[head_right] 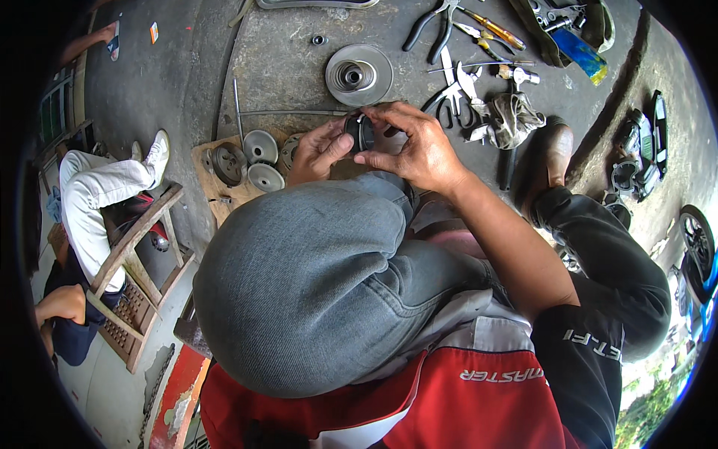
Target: The recorder is cleaning and assembling components of a motorcycle clutch or CVT system.
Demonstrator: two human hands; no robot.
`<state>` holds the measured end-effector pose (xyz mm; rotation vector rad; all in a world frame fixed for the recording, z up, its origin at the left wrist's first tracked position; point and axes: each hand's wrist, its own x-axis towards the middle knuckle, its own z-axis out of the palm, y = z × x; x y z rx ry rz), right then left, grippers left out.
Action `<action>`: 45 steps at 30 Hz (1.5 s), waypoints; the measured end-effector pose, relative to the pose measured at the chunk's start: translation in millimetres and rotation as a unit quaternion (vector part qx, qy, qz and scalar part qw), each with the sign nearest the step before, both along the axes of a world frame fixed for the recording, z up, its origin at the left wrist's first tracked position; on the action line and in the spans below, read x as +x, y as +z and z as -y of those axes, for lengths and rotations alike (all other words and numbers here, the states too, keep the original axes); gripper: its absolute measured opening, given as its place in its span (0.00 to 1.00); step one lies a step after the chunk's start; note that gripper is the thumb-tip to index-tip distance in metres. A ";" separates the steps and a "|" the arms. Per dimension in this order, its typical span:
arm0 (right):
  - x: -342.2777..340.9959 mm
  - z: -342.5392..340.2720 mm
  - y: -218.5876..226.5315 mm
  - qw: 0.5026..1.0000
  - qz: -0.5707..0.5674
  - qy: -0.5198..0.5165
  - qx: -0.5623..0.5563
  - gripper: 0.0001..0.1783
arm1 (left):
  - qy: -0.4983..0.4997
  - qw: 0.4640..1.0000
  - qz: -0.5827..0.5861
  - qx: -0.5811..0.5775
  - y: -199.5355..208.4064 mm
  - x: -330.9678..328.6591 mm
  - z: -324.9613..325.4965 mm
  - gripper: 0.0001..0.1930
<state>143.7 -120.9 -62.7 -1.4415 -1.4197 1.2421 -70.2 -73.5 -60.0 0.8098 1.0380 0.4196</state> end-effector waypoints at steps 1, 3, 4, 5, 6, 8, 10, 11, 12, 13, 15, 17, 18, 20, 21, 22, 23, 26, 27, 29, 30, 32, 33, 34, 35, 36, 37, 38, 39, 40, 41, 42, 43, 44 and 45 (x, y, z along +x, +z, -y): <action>0.1 0.3 -0.8 1.000 0.001 0.014 -0.005 0.38 | -0.021 1.000 0.015 0.012 1.9 -2.1 -2.3 0.20; -0.2 1.3 -1.4 1.000 -0.002 0.028 -0.012 0.39 | -0.054 0.998 -0.011 0.006 5.8 -6.6 -7.5 0.20; -0.4 1.7 -1.3 0.999 0.000 0.037 -0.012 0.39 | -0.087 0.996 -0.030 0.002 7.6 -8.0 -9.3 0.21; -0.4 2.1 -0.9 0.999 0.001 0.046 -0.011 0.40 | -0.088 0.996 -0.028 -0.001 9.2 -8.8 -10.4 0.21; 0.0 2.3 -0.3 0.999 -0.005 0.046 -0.012 0.39 | -0.088 0.996 -0.023 -0.008 10.6 -9.0 -10.9 0.21; 2.3 2.0 1.0 0.999 -0.015 0.046 -0.008 0.39 | -0.090 0.996 -0.018 -0.016 13.0 -9.0 -10.6 0.21; 6.1 1.1 1.6 0.999 -0.018 0.046 -0.008 0.39 | -0.083 0.996 -0.010 -0.006 14.5 -8.3 -8.6 0.22; 8.1 0.5 1.6 0.998 -0.021 0.056 0.001 0.39 | -0.085 0.996 -0.010 -0.008 14.7 -7.5 -7.2 0.22; 9.5 0.5 1.4 0.997 -0.021 0.071 0.009 0.39 | -0.083 0.996 -0.017 -0.007 14.5 -6.6 -5.8 0.23; 9.5 0.5 0.7 0.998 -0.023 0.064 0.012 0.39 | -0.076 0.997 -0.014 0.002 13.8 -5.5 -4.9 0.23; 7.0 2.0 -1.9 0.998 -0.006 0.065 0.018 0.37 | -0.051 0.998 -0.018 0.026 9.5 -0.1 -1.8 0.24; -4.4 5.1 -6.4 0.994 -0.097 0.003 -0.042 0.34 | -0.019 0.998 -0.012 0.055 4.2 6.4 2.0 0.25; -10.8 7.2 -8.6 0.977 -0.184 -0.055 -0.099 0.30 | 0.038 0.997 -0.028 0.061 1.3 9.7 3.9 0.24; -20.5 11.5 -12.6 0.979 -0.157 -0.089 -0.096 0.25 | 0.120 0.987 -0.022 0.100 -3.8 15.0 6.2 0.22; -23.8 12.8 -14.5 0.979 -0.119 -0.117 -0.119 0.21 | 0.121 0.987 -0.040 0.096 -5.3 15.8 6.8 0.22; -26.6 15.9 -14.4 0.980 -0.124 -0.118 -0.100 0.18 | 0.126 0.985 -0.051 0.106 -6.4 16.6 7.5 0.21; -27.7 17.2 -14.7 0.981 -0.130 -0.113 -0.090 0.18 | 0.136 0.982 -0.065 0.110 -6.8 16.1 7.5 0.21; -26.6 17.4 -12.9 0.985 -0.099 -0.103 -0.098 0.20 | 0.110 0.984 -0.102 0.100 -4.5 11.8 7.3 0.22; -25.2 16.3 -11.6 0.985 -0.099 -0.105 -0.097 0.20 | 0.115 0.983 -0.076 0.122 -3.2 10.3 7.2 0.22; -22.8 12.2 -9.0 0.984 -0.096 -0.126 -0.087 0.19 | 0.125 0.976 -0.114 0.137 0.6 6.2 7.6 0.23; -20.6 10.1 -7.5 0.983 -0.096 -0.129 -0.089 0.19 | 0.104 0.972 -0.127 0.167 1.9 4.1 6.6 0.21; -17.2 6.4 -4.4 0.988 -0.070 -0.136 -0.028 0.17 | 0.096 0.970 -0.133 0.178 4.1 2.6 7.7 0.19; -15.5 5.2 -2.8 0.988 -0.074 -0.130 -0.026 0.17 | 0.097 0.968 -0.137 0.186 4.8 2.4 8.4 0.17; -14.0 4.1 -1.2 0.989 -0.073 -0.126 -0.016 0.16 | 0.094 0.968 -0.137 0.191 5.0 2.6 8.8 0.17; -12.5 3.5 0.3 0.990 -0.072 -0.120 -0.006 0.15 | 0.111 0.966 -0.119 0.202 5.1 3.0 9.3 0.16; -10.9 2.9 1.6 0.990 -0.071 -0.123 -0.005 0.15 | 0.126 0.965 -0.102 0.207 5.1 3.5 9.6 0.16; -9.4 2.3 2.8 0.991 -0.067 -0.112 -0.003 0.15 | 0.128 0.963 -0.099 0.214 4.9 3.8 9.7 0.16; -8.2 1.8 3.9 0.993 -0.064 -0.102 -0.001 0.15 | 0.118 0.958 -0.112 0.234 5.0 3.7 9.5 0.15; -7.1 1.6 5.1 0.993 -0.063 -0.102 0.000 0.15 | 0.114 0.953 -0.124 0.253 5.4 3.3 9.3 0.15; -6.1 1.3 6.1 0.994 -0.062 -0.093 0.003 0.15 | 0.109 0.952 -0.125 0.256 5.7 2.8 8.8 0.15; -5.3 1.1 7.3 0.994 -0.063 -0.087 0.005 0.14 | 0.094 0.946 -0.136 0.279 6.2 2.0 8.1 0.14; -5.0 1.4 8.5 0.995 -0.060 -0.085 0.007 0.14 | 0.081 0.940 -0.145 0.299 6.7 1.1 7.7 0.14; -5.1 1.9 9.8 0.994 -0.066 -0.084 0.005 0.14 | 0.080 0.939 -0.147 0.302 7.2 0.2 7.2 0.14; -5.1 2.4 11.1 0.994 -0.069 -0.079 -0.002 0.14 | 0.073 0.939 -0.144 0.303 7.4 -0.5 6.8 0.14; -5.6 3.2 12.2 0.994 -0.071 -0.083 0.004 0.14 | 0.067 0.942 -0.142 0.299 7.3 -0.7 6.7 0.13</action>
